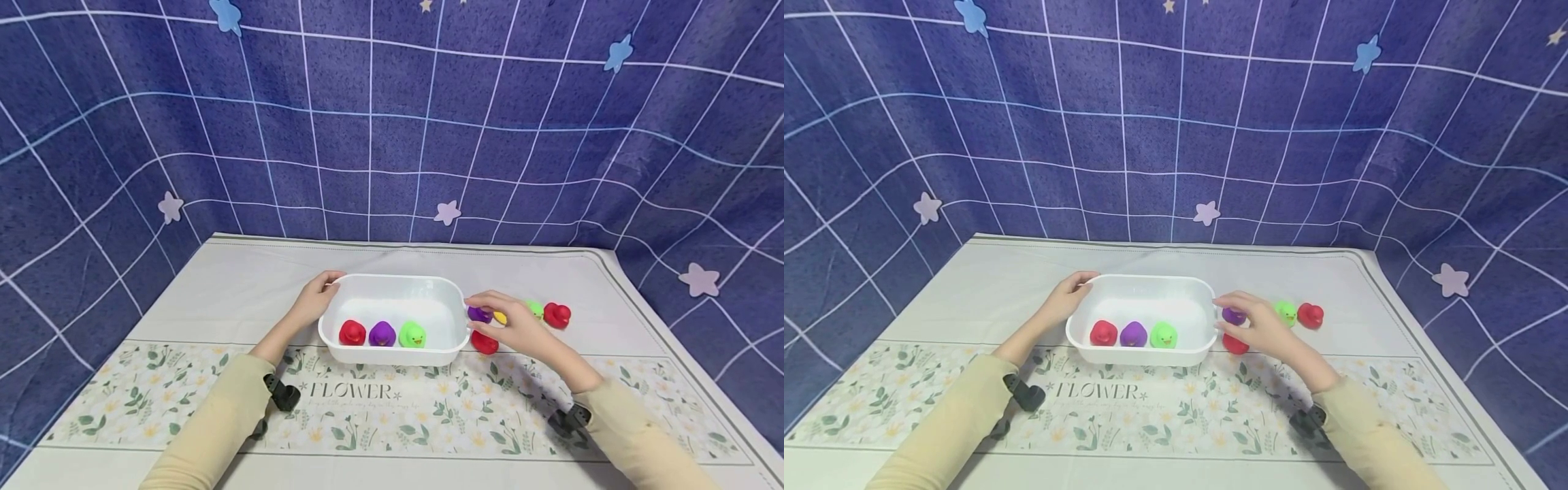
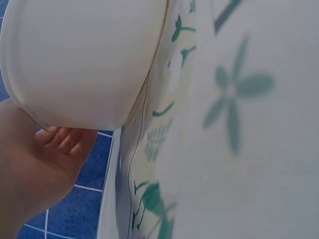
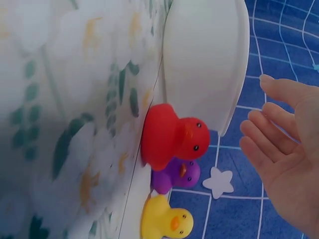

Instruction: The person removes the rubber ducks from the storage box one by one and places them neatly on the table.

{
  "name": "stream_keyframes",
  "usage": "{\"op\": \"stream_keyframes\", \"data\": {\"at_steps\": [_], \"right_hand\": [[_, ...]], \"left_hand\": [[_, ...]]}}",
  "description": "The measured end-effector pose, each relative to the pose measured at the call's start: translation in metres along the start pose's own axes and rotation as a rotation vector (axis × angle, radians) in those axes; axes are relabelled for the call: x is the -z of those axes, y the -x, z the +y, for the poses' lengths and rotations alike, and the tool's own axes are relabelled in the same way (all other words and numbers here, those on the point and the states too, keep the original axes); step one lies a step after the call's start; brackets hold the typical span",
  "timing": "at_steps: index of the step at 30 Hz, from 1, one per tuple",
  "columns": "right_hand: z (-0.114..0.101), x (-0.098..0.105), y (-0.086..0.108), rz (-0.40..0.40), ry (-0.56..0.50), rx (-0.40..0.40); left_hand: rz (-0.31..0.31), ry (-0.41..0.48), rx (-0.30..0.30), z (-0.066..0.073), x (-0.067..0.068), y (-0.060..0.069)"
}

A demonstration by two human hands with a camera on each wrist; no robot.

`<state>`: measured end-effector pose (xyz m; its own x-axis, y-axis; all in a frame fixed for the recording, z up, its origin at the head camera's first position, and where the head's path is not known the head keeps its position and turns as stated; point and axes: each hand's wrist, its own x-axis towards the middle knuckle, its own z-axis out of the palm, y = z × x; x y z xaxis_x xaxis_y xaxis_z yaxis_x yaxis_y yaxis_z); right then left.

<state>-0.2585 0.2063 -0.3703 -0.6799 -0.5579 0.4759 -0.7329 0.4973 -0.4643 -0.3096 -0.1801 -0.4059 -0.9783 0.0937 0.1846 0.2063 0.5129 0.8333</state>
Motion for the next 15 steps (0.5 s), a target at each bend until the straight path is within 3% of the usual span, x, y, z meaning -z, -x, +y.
{"op": "stream_keyframes", "data": {"at_steps": [8,15], "right_hand": [[-0.006,-0.008,-0.012,0.011,0.024,0.028],[-0.01,-0.016,-0.02,-0.04,-0.013,0.033]], "left_hand": [[0.001,-0.001,0.008,-0.001,0.0,0.0],[0.008,-0.012,0.004,-0.002,0.0,-0.001]]}}
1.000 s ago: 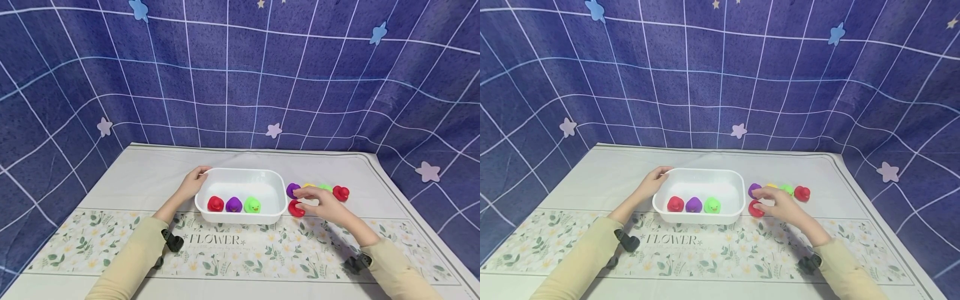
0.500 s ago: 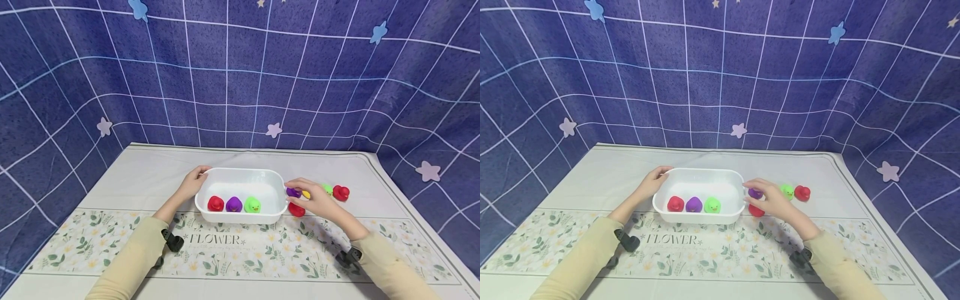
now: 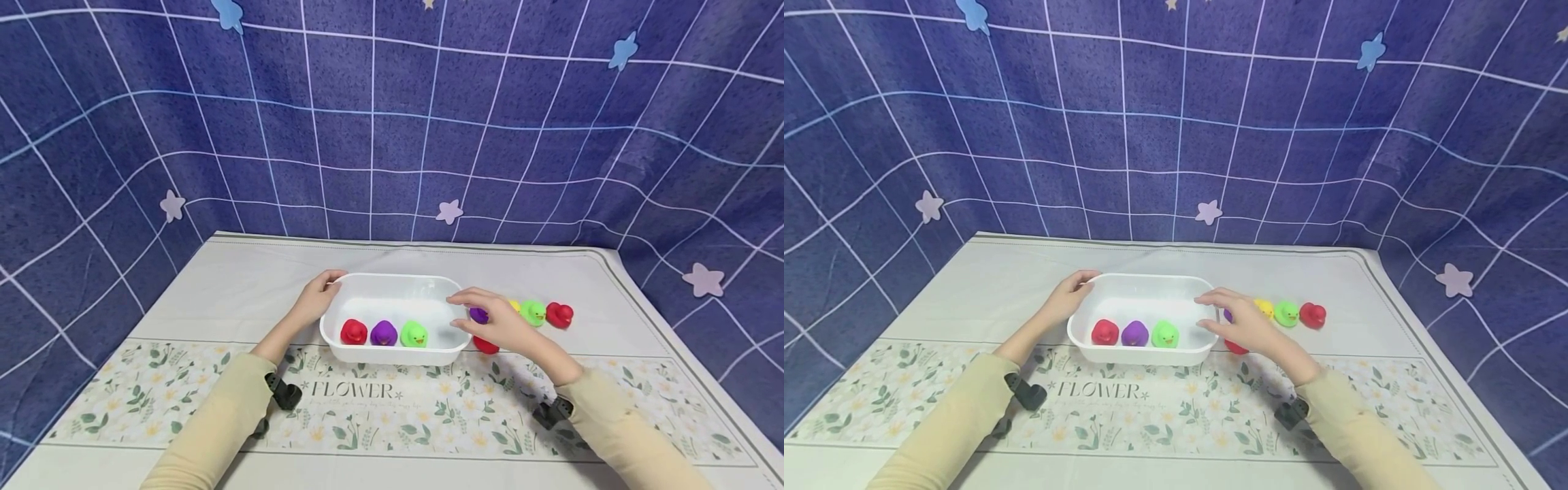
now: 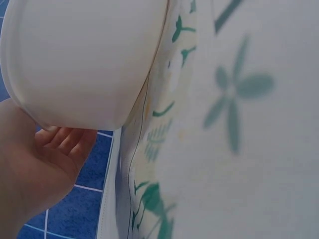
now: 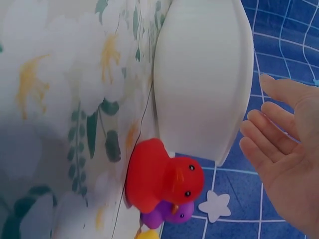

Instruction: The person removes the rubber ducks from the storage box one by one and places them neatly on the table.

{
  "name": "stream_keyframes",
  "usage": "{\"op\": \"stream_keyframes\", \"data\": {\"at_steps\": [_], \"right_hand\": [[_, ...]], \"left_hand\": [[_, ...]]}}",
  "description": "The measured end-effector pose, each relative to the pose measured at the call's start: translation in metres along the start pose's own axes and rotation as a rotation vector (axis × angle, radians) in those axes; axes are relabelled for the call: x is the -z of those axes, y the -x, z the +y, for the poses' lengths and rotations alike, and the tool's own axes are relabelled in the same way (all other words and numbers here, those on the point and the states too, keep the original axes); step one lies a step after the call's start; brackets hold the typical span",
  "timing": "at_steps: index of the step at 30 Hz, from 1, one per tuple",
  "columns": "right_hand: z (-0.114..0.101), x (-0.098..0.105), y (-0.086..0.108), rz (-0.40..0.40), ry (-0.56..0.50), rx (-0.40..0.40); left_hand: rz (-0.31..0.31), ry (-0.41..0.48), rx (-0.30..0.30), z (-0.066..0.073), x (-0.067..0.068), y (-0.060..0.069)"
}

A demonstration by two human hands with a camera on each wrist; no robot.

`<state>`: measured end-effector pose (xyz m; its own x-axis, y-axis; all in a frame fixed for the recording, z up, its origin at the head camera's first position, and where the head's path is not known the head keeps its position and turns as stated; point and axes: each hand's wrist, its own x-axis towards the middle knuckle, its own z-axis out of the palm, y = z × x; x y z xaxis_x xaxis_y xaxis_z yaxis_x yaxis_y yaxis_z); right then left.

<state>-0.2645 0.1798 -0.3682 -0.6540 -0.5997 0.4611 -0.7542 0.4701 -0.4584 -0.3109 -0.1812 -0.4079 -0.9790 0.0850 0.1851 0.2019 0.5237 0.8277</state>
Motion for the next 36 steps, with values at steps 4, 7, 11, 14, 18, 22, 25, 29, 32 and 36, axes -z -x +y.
{"op": "stream_keyframes", "data": {"at_steps": [4,7,11,14,18,22,25,29,32,36], "right_hand": [[-0.002,-0.005,-0.004,-0.028,0.002,0.01],[-0.004,-0.008,-0.007,-0.042,0.005,0.019],[-0.005,-0.013,-0.011,-0.067,-0.018,0.023],[-0.005,-0.018,-0.014,-0.087,-0.027,0.027],[-0.007,-0.024,-0.019,-0.115,-0.032,0.024],[-0.011,-0.029,-0.023,-0.139,-0.037,0.029],[-0.013,-0.034,-0.026,-0.153,-0.039,0.032],[-0.015,-0.039,-0.03,-0.178,-0.05,0.02],[-0.015,-0.041,-0.032,-0.198,-0.068,0.011],[-0.015,-0.044,-0.034,-0.212,-0.077,0.012]], "left_hand": [[-0.002,0.004,-0.005,0.0,0.001,0.0],[-0.006,0.013,-0.008,0.001,0.001,0.001],[-0.004,0.015,-0.01,0.001,0.0,0.001],[-0.004,0.016,-0.011,0.001,0.0,0.001],[-0.002,0.021,-0.007,0.001,0.001,0.001],[-0.001,0.023,-0.003,0.001,0.001,0.001],[-0.001,0.025,-0.003,0.002,0.001,0.001],[-0.002,0.032,-0.002,0.002,0.0,0.001],[-0.001,0.041,0.001,0.002,0.0,0.001],[-0.003,0.041,0.002,0.001,0.001,0.002]]}}
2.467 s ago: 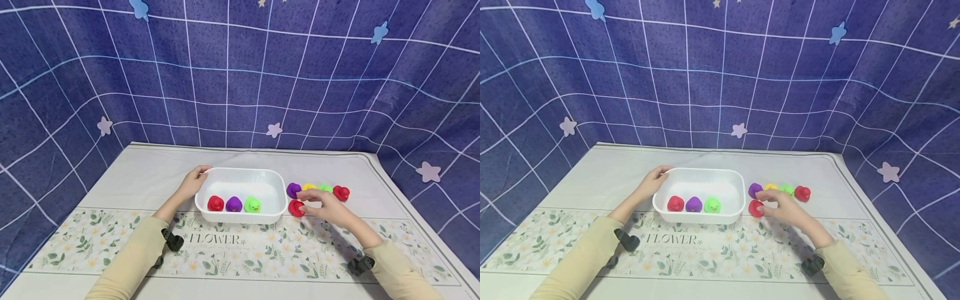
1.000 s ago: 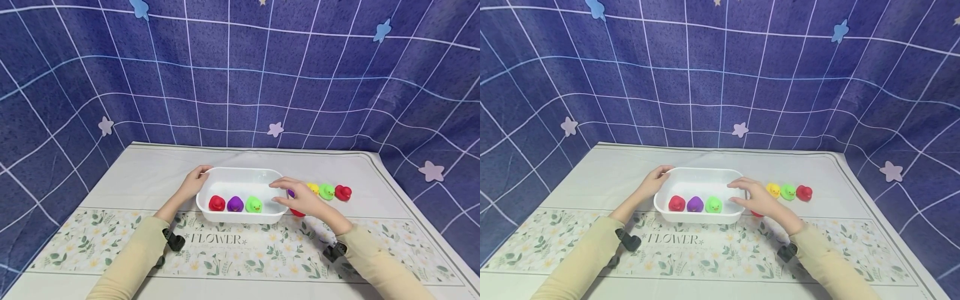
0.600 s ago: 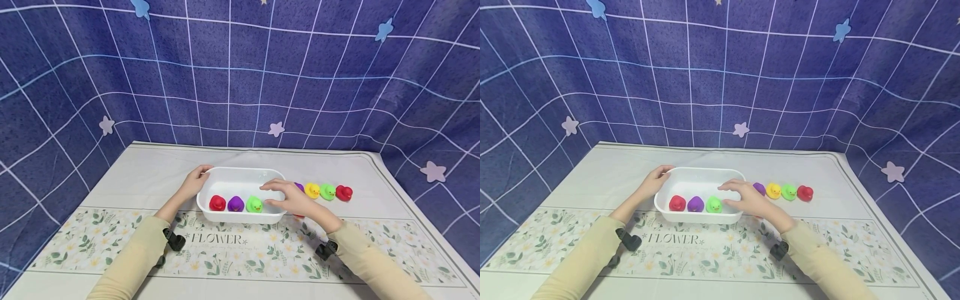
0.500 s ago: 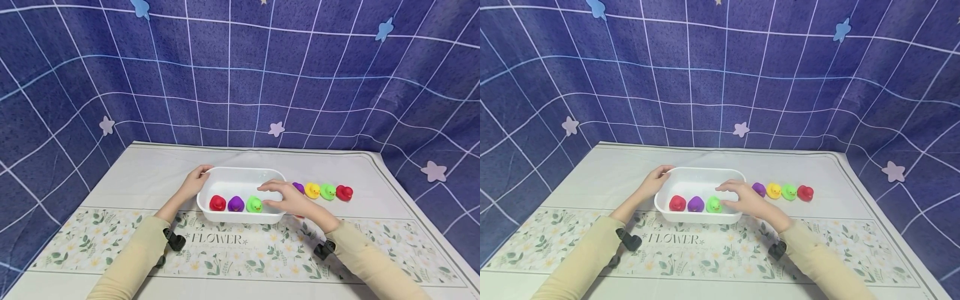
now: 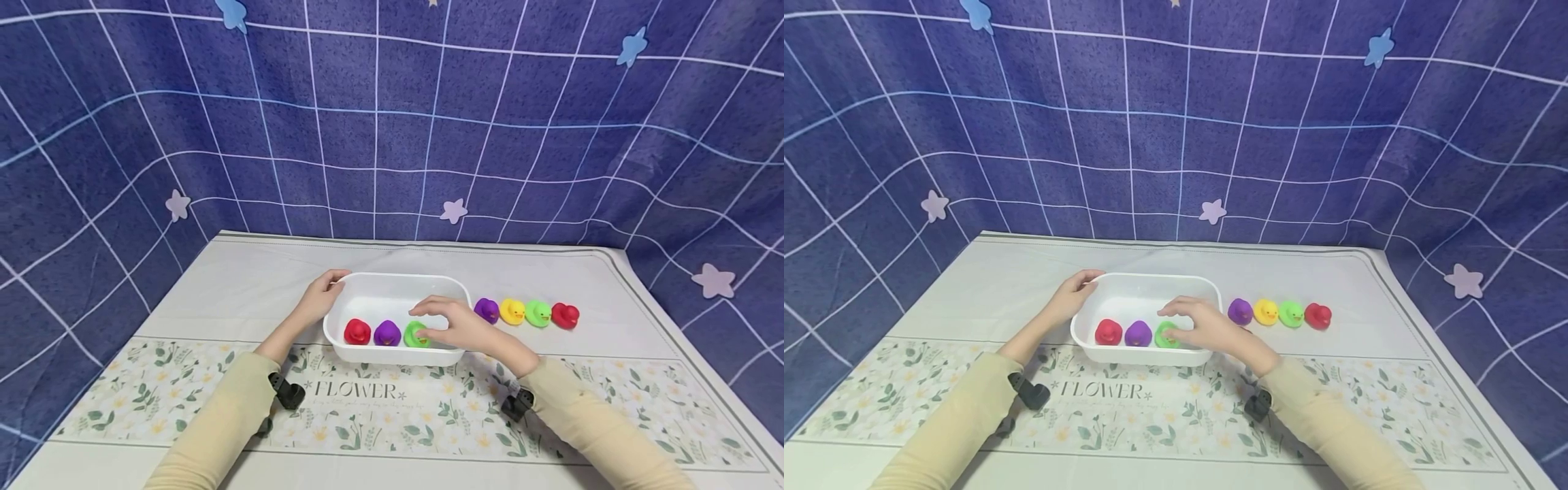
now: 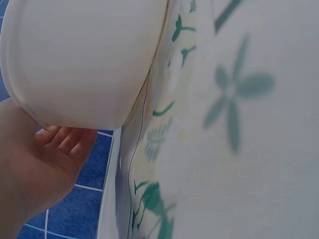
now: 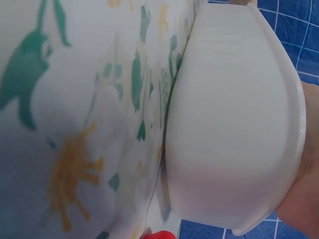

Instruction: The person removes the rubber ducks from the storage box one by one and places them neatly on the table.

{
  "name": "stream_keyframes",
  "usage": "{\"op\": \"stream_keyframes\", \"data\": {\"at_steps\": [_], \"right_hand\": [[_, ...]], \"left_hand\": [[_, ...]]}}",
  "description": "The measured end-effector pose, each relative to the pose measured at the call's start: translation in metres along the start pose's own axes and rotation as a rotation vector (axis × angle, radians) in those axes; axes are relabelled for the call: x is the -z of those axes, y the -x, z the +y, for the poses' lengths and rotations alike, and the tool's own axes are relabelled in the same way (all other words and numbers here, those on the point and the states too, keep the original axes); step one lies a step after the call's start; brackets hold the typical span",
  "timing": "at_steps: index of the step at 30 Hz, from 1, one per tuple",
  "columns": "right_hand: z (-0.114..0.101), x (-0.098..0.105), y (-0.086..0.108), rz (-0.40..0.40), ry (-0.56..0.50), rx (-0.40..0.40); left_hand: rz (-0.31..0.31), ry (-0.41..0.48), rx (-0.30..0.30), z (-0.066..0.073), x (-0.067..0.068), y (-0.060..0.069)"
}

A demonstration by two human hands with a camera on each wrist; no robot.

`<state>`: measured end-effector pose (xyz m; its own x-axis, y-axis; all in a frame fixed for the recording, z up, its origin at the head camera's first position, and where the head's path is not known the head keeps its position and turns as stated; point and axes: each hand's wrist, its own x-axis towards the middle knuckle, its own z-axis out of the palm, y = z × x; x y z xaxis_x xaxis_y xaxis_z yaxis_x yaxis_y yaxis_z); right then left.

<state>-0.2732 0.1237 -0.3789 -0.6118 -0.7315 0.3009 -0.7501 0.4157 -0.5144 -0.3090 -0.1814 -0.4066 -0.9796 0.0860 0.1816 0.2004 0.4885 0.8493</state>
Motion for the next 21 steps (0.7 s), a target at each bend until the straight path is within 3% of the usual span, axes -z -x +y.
{"op": "stream_keyframes", "data": {"at_steps": [15,21], "right_hand": [[-0.0008,-0.0035,-0.0046,-0.053,0.072,0.009],[-0.0004,-0.0051,-0.0056,-0.095,0.055,-0.028]], "left_hand": [[0.001,-0.022,-0.005,0.0016,0.0004,-0.0009],[-0.002,-0.032,0.002,0.0007,0.0005,0.0003]]}}
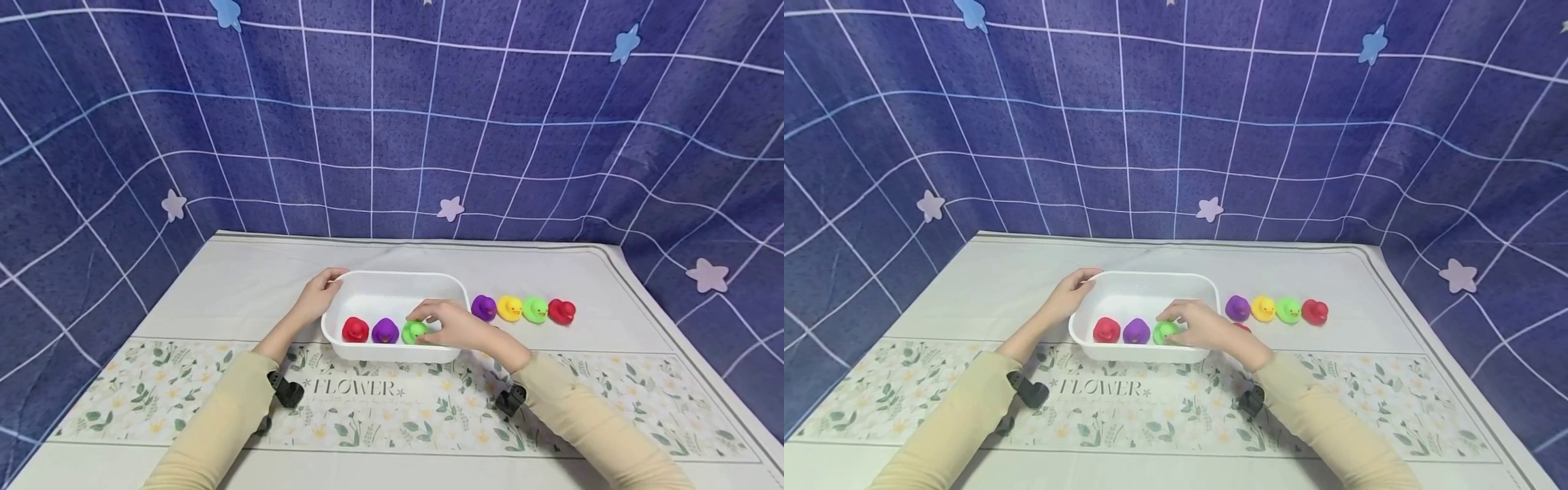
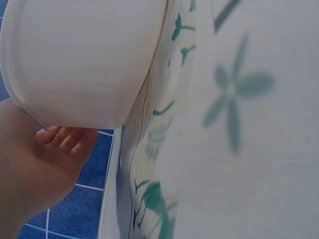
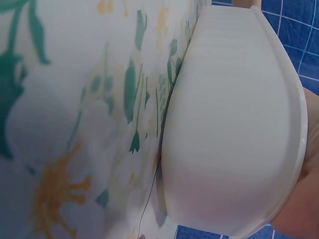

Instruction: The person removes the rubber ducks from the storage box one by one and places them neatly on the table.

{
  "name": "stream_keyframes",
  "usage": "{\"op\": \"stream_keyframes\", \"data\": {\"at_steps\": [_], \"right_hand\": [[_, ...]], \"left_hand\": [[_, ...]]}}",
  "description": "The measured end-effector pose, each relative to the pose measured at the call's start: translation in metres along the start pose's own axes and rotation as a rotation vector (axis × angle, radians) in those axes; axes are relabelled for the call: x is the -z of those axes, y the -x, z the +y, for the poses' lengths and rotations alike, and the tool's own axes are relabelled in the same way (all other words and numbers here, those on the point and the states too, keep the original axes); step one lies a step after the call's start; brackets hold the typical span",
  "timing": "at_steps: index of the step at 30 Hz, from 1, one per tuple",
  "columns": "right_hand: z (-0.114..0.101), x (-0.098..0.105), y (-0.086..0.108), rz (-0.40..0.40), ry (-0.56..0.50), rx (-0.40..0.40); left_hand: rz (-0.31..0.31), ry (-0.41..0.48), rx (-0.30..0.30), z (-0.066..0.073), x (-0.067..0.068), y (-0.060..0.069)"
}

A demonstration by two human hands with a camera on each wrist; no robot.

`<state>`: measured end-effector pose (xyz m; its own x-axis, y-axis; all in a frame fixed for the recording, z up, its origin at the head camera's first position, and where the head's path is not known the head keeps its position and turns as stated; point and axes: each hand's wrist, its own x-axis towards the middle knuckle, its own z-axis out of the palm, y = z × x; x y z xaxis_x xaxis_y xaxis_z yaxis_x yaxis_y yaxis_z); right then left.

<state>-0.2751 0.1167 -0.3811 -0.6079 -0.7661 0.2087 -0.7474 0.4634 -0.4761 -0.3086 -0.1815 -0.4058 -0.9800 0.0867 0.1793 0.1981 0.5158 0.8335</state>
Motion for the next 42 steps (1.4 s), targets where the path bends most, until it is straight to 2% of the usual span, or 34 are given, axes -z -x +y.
{"op": "stream_keyframes", "data": {"at_steps": [8,17,29,42], "right_hand": [[0.001,-0.001,-0.002,-0.036,-0.004,-0.016],[0.001,0.001,-0.003,-0.038,-0.019,-0.046],[0.001,0.008,0.003,0.018,-0.033,-0.013],[-0.013,0.024,0.015,0.106,0.001,-0.015]], "left_hand": [[0.004,0.002,-0.008,-0.002,0.0,-0.001],[0.004,-0.004,-0.01,0.001,0.001,-0.001],[0.0,-0.013,-0.005,-0.001,0.0,-0.002],[-0.001,-0.002,0.008,-0.002,0.0,-0.002]]}}
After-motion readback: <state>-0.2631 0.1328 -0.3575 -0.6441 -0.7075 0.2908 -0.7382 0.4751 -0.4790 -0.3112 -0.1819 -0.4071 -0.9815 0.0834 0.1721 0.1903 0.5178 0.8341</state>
